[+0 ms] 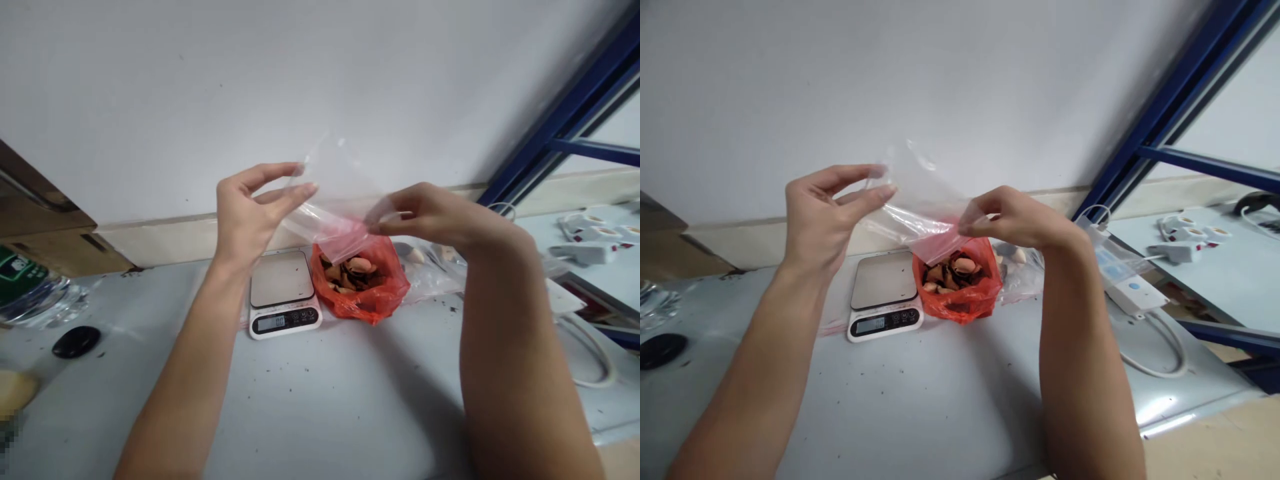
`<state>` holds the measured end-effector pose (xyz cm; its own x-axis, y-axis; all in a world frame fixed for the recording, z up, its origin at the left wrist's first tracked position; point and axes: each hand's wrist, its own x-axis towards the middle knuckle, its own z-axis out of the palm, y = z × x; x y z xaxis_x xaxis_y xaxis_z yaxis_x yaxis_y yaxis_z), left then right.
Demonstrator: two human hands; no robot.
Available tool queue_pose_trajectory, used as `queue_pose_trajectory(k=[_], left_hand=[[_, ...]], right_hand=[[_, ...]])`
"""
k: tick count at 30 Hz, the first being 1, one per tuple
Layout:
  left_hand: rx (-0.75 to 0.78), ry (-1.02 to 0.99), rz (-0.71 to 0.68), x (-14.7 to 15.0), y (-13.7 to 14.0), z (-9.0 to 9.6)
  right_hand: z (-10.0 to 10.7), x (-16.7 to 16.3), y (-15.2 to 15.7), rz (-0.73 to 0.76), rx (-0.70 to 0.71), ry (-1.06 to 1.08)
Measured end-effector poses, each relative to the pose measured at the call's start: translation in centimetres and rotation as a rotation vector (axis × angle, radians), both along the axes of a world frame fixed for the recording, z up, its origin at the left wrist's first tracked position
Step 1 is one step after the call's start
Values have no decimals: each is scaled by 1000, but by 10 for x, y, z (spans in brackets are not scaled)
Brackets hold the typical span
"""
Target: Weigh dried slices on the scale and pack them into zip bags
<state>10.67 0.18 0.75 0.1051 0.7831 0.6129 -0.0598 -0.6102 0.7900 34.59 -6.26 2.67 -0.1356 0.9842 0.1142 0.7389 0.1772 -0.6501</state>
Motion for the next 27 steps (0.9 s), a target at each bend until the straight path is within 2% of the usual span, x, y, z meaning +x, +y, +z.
queue_pose_trajectory(k=[4, 7, 10, 14, 18, 23, 25, 27], left_hand=[[-194, -18, -39, -23, 14, 2], [-145, -31, 64, -36, 19, 2], [-2, -75, 178, -47, 22, 0], [92, 9, 264, -71, 26, -4], [92, 52, 298, -97, 32, -10], [156, -22, 352, -122, 38, -15], [125, 12, 379, -134, 38, -16], [20, 116, 392, -148, 38, -17]], right_hand=[[-5, -12, 2, -54, 79, 435], [-10, -28, 8, -59, 115, 578], [-15, -43, 14, -22, 97, 576], [-20, -59, 21, 51, 75, 521], [-24, -82, 26, 63, 54, 536], [-30, -116, 32, 42, -55, 651], [-34, -125, 36, 80, -58, 628], [-37, -132, 40, 120, -17, 588]])
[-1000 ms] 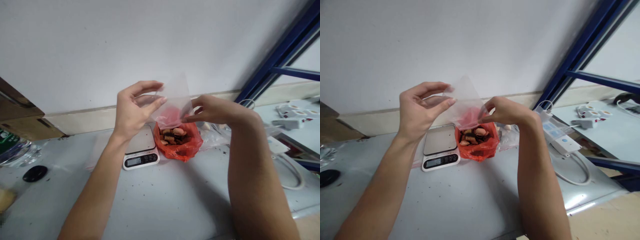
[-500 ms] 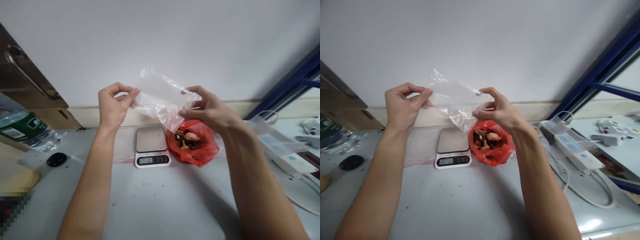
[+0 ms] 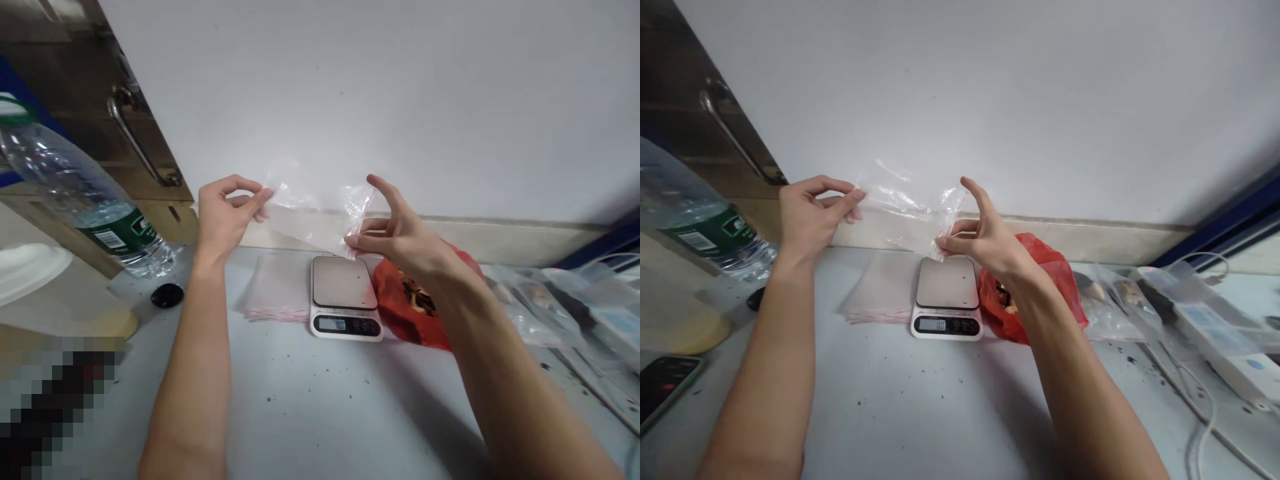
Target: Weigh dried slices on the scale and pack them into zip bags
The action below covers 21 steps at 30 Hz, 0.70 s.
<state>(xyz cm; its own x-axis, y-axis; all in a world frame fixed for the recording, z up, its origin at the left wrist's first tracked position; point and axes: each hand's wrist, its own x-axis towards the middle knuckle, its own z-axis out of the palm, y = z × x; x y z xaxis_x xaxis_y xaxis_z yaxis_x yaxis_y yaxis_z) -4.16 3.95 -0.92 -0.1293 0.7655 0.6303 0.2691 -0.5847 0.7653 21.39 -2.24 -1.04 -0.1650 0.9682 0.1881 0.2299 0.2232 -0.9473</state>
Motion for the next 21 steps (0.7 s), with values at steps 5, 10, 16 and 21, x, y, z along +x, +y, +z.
queue_pose_trajectory(k=[5, 10, 16, 21], left_hand=[[-467, 185, 50, -35, -2, -4], [-519, 306, 145, -49, -5, -4], [-611, 540, -56, -40, -3, -6], [-702, 1031, -352, -14, 7, -24]], right_hand=[[-12, -29, 6, -147, 317, -278], [-31, -81, -10, -50, 563, -981], [-53, -112, -36, 376, 488, -1340], [-60, -109, -38, 467, 412, -1331]])
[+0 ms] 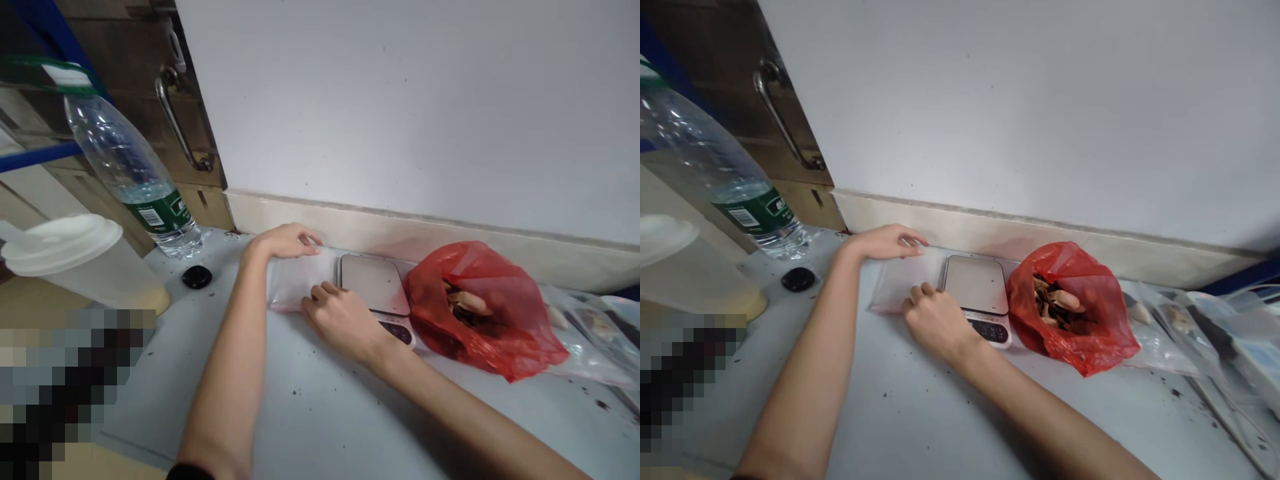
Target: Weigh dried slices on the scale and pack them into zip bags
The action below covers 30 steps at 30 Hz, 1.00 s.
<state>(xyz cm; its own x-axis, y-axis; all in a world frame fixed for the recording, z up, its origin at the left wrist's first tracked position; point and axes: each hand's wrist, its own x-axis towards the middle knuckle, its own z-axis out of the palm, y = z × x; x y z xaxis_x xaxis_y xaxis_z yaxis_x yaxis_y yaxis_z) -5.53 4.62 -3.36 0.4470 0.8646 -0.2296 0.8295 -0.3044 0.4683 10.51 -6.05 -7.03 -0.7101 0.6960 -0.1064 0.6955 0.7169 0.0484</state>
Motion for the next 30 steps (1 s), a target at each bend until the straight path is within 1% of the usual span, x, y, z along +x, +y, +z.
queue_pose_trajectory(k=[3, 6, 9, 11, 13, 16, 18, 20, 22, 23, 24, 27, 29, 30], left_hand=[[-50, 87, -31, 16, 5, -14], [-53, 168, -27, 24, 7, -23], [-36, 222, -32, 27, 6, -25], [-30, 251, -42, 28, 6, -24], [-29, 275, -53, 29, 5, -20], [-36, 288, -87, 30, 6, -12], [-48, 292, -99, 32, 5, -4], [-31, 252, -103, 35, 2, 7], [28, 162, -106, 41, -5, 18], [62, 113, -105, 45, -9, 23], [98, 66, -105, 50, -13, 28], [187, -45, -143, 70, -25, 38], [238, -117, -214, 86, -33, 42], [259, -157, -257, 95, -36, 43]], right_hand=[[-3, 2, 0, 4, -6, 19], [-5, 2, 0, 32, 7, -30], [-6, 0, 0, 40, 7, -48], [-2, 4, 0, 29, -35, -14], [8, 13, 0, 20, -120, 42], [34, 39, -4, 3, -228, 176], [54, 64, -6, -18, -235, 303], [72, 93, -8, -72, -230, 415], [87, 125, -7, -206, -143, 535], [92, 141, -6, -292, -114, 553], [97, 156, -6, -404, -75, 561], [106, 197, -4, -833, 62, 498], [107, 220, -5, -1090, 93, 426], [105, 231, -6, -1180, 83, 399]])
